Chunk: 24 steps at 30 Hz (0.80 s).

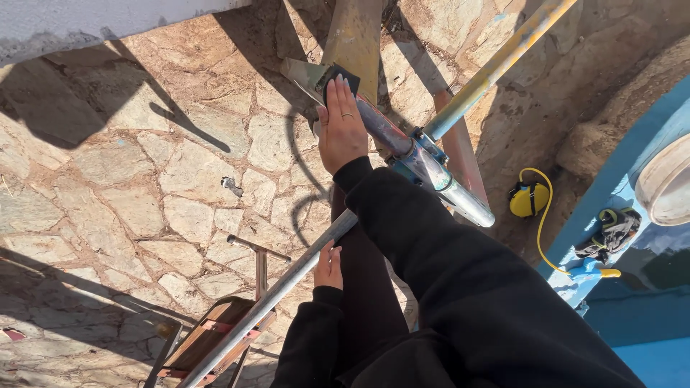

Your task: Sanding a metal frame manually using a sanding block and water

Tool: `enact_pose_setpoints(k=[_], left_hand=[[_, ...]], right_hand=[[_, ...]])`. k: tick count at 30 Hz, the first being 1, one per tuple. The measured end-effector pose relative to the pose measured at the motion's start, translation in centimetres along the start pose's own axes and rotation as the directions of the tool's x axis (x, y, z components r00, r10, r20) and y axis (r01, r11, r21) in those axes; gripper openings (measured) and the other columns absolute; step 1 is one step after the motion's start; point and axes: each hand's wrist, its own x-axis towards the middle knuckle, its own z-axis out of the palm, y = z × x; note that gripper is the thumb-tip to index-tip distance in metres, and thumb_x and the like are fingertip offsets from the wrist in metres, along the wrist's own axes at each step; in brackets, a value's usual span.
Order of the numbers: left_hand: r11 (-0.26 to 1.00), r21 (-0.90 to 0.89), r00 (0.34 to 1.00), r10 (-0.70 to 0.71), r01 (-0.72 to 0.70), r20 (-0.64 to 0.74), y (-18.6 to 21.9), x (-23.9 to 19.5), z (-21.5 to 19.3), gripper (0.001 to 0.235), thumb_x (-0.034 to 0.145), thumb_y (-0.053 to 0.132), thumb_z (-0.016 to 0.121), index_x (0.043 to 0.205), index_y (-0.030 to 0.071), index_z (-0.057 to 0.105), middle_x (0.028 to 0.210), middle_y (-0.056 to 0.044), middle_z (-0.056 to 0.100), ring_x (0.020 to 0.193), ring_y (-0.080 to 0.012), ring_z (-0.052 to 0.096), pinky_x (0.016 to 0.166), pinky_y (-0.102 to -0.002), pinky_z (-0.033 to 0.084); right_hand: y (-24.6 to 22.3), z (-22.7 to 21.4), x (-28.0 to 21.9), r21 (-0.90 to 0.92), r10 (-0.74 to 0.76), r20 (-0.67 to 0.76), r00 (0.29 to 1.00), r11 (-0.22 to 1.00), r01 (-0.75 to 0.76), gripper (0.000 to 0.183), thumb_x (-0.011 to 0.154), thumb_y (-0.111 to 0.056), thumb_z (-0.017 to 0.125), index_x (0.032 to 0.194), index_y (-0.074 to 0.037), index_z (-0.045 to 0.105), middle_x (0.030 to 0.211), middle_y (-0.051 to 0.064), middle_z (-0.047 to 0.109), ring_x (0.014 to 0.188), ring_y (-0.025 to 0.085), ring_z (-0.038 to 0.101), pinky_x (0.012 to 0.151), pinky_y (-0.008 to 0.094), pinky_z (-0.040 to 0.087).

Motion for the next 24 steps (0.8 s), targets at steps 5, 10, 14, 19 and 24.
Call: enact_pose_setpoints(k=[5,10,14,19,24], left_hand=[[1.0,-0.018,0.999,-0.025,0.025,0.04,3.0,0.2,-2.5,0.048,0.112,0.042,0.037,0.154,0.019,0.045,0.138,-0.004,0.069,0.126,-0.0292,0.066,0.11,-0.05,0.054],[0.999,0.012,0.999,-0.037,0.037,0.032,2.1,0.1,-2.0,0.047,0.113,0.041,0.037,0.155,0.022,0.044,0.139,-0.001,0.069,0.13,-0.0283,0.063,0.113,-0.051,0.052],[0.999,0.023,0.998,-0.046,0.045,0.048,1.8,0.0,-0.8,0.046,0.113,0.041,0.038,0.153,0.021,0.047,0.136,-0.001,0.071,0.13,-0.027,0.063,0.113,-0.05,0.051],[0.996,0.017,0.995,-0.083,0.082,0.059,2.2,-0.2,-0.8,0.044,0.113,0.038,0.038,0.153,0.022,0.047,0.137,0.0,0.07,0.132,-0.0257,0.061,0.115,-0.049,0.05],[0.999,0.028,0.999,-0.017,0.016,0.047,2.9,-0.1,-0.8,0.048,0.114,0.04,0.034,0.155,0.017,0.044,0.139,-0.005,0.068,0.125,-0.0321,0.066,0.111,-0.056,0.052]], right_hand=[[10.0,-2.9,-6.6,-0.102,0.137,0.066,0.988,0.986,-0.13,0.051,0.116,-0.029,0.038,0.153,0.005,0.043,0.152,0.031,0.048,0.143,0.045,0.046,0.121,0.05,0.037],[8.7,-0.5,-2.8,-0.001,0.283,0.113,0.952,0.959,-0.285,0.056,0.116,-0.037,0.033,0.151,0.004,0.047,0.148,0.031,0.053,0.14,0.046,0.05,0.118,0.051,0.041],[6.2,-4.7,-4.6,0.056,0.223,0.194,0.955,0.97,-0.238,0.053,0.118,-0.032,0.032,0.158,0.002,0.037,0.159,0.03,0.041,0.148,0.046,0.039,0.123,0.051,0.035],[13.2,-2.9,-5.9,-0.067,0.321,0.257,0.912,0.947,-0.314,0.055,0.117,-0.037,0.033,0.155,0.001,0.044,0.155,0.028,0.047,0.14,0.046,0.049,0.115,0.055,0.042],[7.0,-4.4,-1.9,0.03,0.285,0.305,0.908,0.951,-0.309,0.058,0.116,-0.043,0.031,0.155,-0.002,0.046,0.154,0.027,0.049,0.14,0.045,0.051,0.114,0.055,0.044]])
